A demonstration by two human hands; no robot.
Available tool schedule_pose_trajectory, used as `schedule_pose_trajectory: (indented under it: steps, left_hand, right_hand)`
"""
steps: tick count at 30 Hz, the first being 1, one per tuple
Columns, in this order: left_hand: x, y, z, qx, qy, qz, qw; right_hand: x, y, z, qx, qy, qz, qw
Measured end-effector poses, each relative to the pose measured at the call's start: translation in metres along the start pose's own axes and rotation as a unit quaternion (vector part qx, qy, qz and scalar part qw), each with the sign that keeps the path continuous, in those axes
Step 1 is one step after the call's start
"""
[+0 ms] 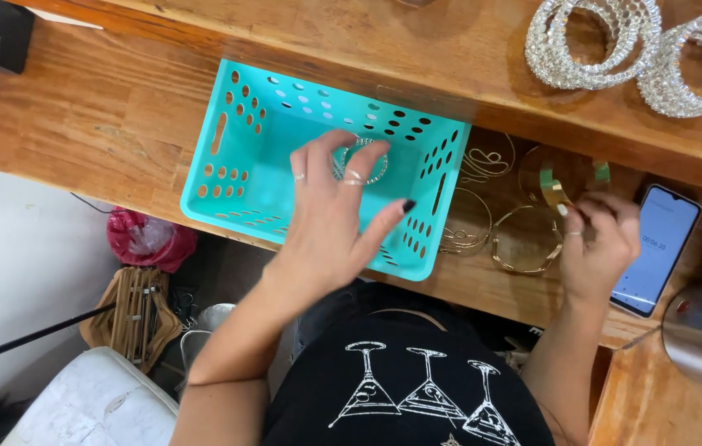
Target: Sorting and organizing various bracelets from a blue plastic basket onto a wooden counter.
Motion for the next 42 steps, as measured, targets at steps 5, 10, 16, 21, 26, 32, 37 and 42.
schedule_pose_trajectory:
  steps: [5, 10, 16, 21, 26, 32, 37, 42]
  left_hand:
    - [-0.077, -0.016, 0.008, -0.228, -0.285, 0.045, 0.930]
    - [-0.123, -0.044, 0.025, -0.399, -0.332, 0.041, 0.854]
    - [-0.153, -0.053, 0.058, -0.359, -0.334, 0.182, 0.852]
    - [-0.171, -0.039, 0.096, -0.409, -0.336, 0.206, 0.823]
    - [-0.153, -0.031, 0.098, -0.327, -0.367, 0.190, 0.850]
    - [-0.015, -0.043, 0.017, -0.354, -0.142, 0.040, 0.924]
    - [0.036, -0.009, 0.003, -0.278, 0.082, 0.210, 0.934]
    - [0.028, 0.024, 0.030, -0.229, 0.127, 0.282, 0.923]
  right_hand:
    - [0.031, -0.014, 0.017, -0.069, 0.044, -0.001, 0.997]
    - [0.036, -0.017, 0.020, -0.135, 0.029, -0.003, 0.990]
    - [-0.015, -0.028, -0.004, -0.072, 0.006, -0.046, 0.996]
    - [-0.057, -0.019, -0.032, 0.052, -0.021, -0.100, 0.993]
    - [-0.083, -0.004, -0.047, 0.070, -0.024, -0.091, 0.993]
    - [-0.112, 0.004, -0.057, 0.091, -0.073, -0.055, 0.992]
    - [-0.123, -0.006, -0.054, 0.016, -0.153, -0.113, 0.982]
    - [-0.166, -0.034, -0.064, -0.108, -0.139, -0.147, 0.973]
Point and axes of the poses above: each hand's wrist, its own y-axis away from the middle knuckle, its own z-axis out of the palm, x = y × z, the point moved 1 cm from there along -y, towards the middle knuckle, and after that the axes turned 3 degrees about y, right-handed, at the moved point
